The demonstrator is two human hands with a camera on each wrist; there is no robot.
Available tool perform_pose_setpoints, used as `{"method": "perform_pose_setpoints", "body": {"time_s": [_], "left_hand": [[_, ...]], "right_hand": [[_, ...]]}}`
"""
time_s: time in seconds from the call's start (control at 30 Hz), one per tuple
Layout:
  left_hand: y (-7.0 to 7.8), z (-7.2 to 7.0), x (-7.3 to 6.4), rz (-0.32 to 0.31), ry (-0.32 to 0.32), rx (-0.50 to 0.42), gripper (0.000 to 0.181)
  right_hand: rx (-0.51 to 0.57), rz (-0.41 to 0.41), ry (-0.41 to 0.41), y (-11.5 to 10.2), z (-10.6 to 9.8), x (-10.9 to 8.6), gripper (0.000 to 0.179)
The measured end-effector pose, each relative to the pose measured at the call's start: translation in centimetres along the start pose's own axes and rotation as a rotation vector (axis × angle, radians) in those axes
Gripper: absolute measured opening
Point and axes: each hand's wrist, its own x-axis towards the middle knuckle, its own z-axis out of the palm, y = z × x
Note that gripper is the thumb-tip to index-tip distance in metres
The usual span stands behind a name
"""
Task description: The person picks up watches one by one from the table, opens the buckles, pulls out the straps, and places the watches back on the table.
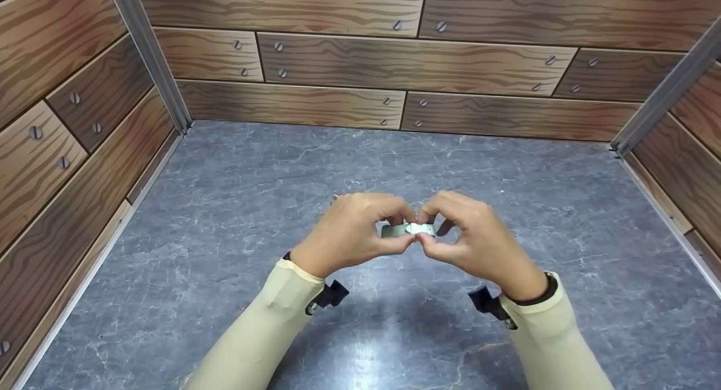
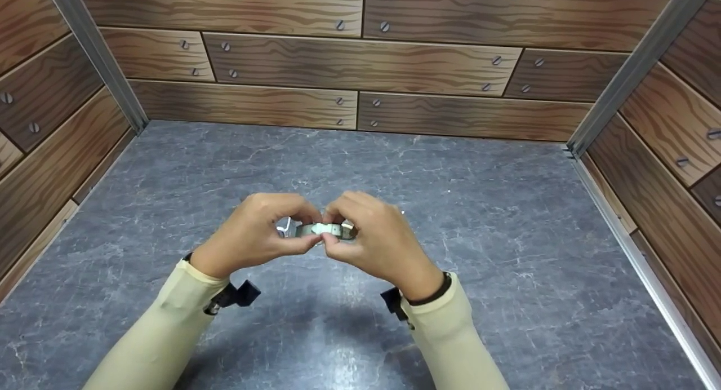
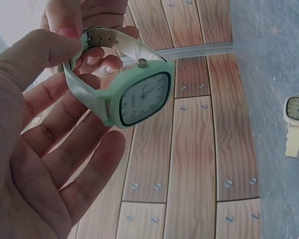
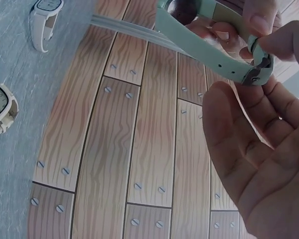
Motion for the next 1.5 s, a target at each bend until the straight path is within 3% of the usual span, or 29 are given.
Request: {"method": "perform_pose_setpoints", "body": {"time_s": [0.37,0.67,0.9,1.27,1.5], "left_hand": [[-0.03,0.13,0.02,-0.020,-0.014,-0.074,0.012],[-0.11,0.19,0.04,-0.006,-0.026,-0.033,0.010],[-0.05,0.19,0.09,-0.022,-0.022,-0.052,0.008],[-0.15,0.04,-0.05,0.014,-0.004,-0.010,0.009],[-0.15,-0.02,-0.01,0.000,0.002,-0.029,0.009]], "right_hand": [[0.060,0.029,-0.023,0.08,-0.21,-0.13,0.022],[0.030,0.011,-0.027,0.32,-0.29,-0.32,0.022],[0.069,0.032,-0.016,0.25,-0.33,-0.32,0.025],[-0.035,-0.017,-0.012,0.61,-0.27,-0.13,0.018],[0.001,-0.001,-0.003,0.66,-0.37,-0.16,0.019]]}}
